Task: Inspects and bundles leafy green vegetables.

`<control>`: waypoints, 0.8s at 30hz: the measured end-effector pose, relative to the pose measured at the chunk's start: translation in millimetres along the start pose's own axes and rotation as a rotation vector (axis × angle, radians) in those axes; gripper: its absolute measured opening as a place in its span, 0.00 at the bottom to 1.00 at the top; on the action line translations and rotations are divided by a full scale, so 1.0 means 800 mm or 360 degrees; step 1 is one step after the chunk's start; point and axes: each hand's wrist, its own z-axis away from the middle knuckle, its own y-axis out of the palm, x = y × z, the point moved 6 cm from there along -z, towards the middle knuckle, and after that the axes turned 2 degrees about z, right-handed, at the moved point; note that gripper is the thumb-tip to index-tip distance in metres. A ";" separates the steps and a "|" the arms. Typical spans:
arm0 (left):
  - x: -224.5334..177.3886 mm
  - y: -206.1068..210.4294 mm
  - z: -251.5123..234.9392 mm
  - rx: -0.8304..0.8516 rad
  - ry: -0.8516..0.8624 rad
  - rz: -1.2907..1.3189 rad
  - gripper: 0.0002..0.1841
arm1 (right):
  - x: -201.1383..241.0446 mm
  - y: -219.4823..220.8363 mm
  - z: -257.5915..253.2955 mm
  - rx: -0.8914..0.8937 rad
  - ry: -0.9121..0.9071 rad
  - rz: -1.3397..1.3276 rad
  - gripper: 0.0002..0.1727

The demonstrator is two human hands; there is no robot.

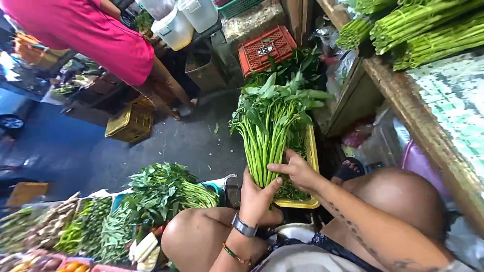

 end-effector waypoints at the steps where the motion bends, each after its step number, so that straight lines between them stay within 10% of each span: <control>1: 0.004 -0.004 -0.004 0.0077 -0.0052 0.0041 0.39 | -0.004 0.001 0.000 0.0043 0.0008 -0.0043 0.33; 8: 0.012 -0.014 0.013 -0.0172 0.0225 0.0209 0.30 | -0.004 0.012 -0.007 0.0116 0.0043 0.0178 0.22; 13: 0.021 -0.033 0.028 -0.0343 0.0374 -0.0090 0.35 | -0.004 0.029 0.003 0.0069 0.0237 0.0322 0.36; 24: 0.017 -0.050 0.044 -0.0527 0.0591 0.0240 0.21 | 0.002 0.022 0.015 0.0118 0.0216 0.0251 0.18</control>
